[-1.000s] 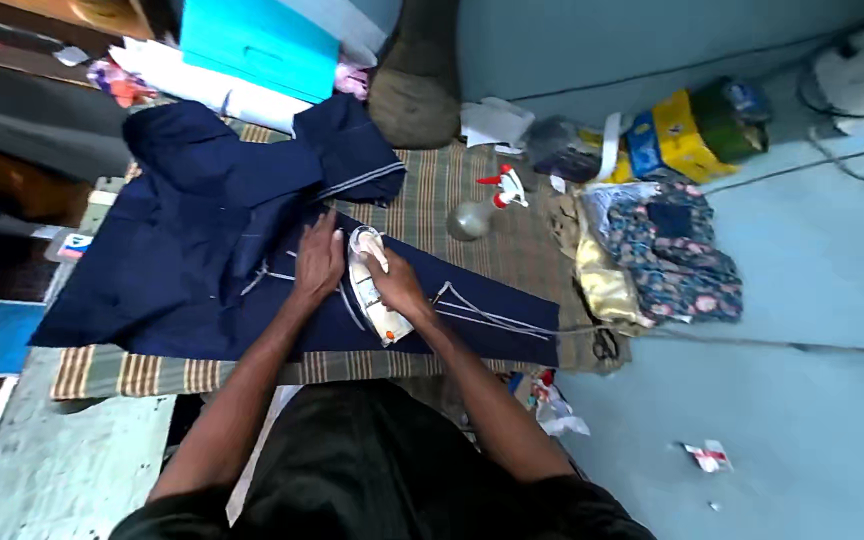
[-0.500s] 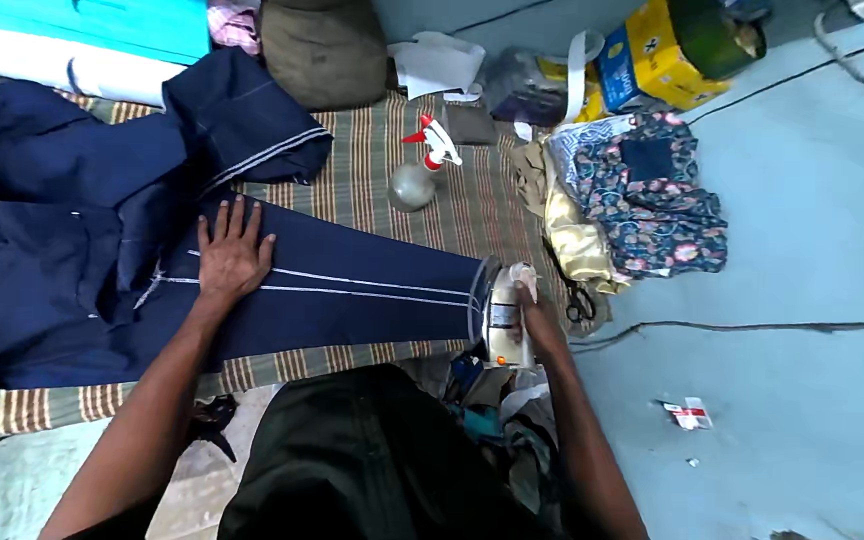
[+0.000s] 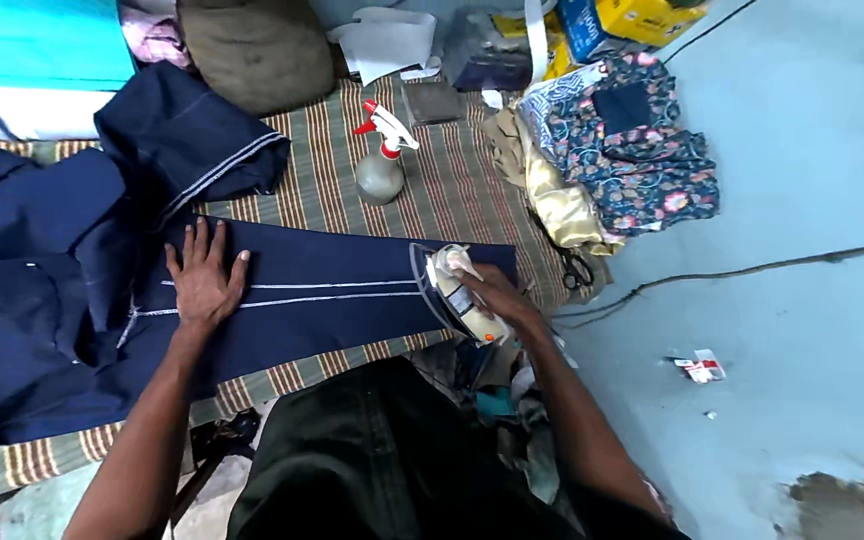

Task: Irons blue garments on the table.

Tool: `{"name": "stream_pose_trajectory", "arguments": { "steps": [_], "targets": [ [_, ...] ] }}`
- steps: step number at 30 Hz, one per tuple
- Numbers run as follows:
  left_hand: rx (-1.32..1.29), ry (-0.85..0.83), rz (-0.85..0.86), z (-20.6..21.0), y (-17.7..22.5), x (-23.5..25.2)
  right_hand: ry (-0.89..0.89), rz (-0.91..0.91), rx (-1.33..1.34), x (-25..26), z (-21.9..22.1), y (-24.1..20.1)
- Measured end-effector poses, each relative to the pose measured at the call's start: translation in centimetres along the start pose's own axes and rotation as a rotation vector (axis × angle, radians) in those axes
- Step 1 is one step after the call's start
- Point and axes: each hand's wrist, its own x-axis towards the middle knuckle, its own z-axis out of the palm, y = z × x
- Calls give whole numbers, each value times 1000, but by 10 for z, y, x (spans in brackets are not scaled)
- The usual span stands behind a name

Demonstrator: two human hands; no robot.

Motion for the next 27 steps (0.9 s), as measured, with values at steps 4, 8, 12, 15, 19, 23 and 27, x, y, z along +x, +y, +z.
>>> {"name": "stream_pose_trajectory", "arguments": {
  "steps": [4, 8, 12, 15, 19, 23, 27],
  "targets": [
    [-245, 106, 33, -22, 21, -10, 30, -131, -27, 12, 79, -40],
    [-492, 28, 4, -19, 75, -17, 172, -275, -21, 25, 157, -83],
    [-452, -79, 96, 11, 111, -18, 257, -224, -149, 41, 181, -114],
    [-62, -176, 228, 40, 108, -17, 290, -118, -155, 44, 154, -96],
    [88, -195, 237, 49, 105, -19, 383, 27, -155, 30, 76, -38],
    [89, -200, 223, 45, 106, -18, 625, 178, -209, 14, -10, 20],
    [98, -227, 209, 40, 108, -17, 740, 134, -281, 30, -80, 66]
  ]
}}
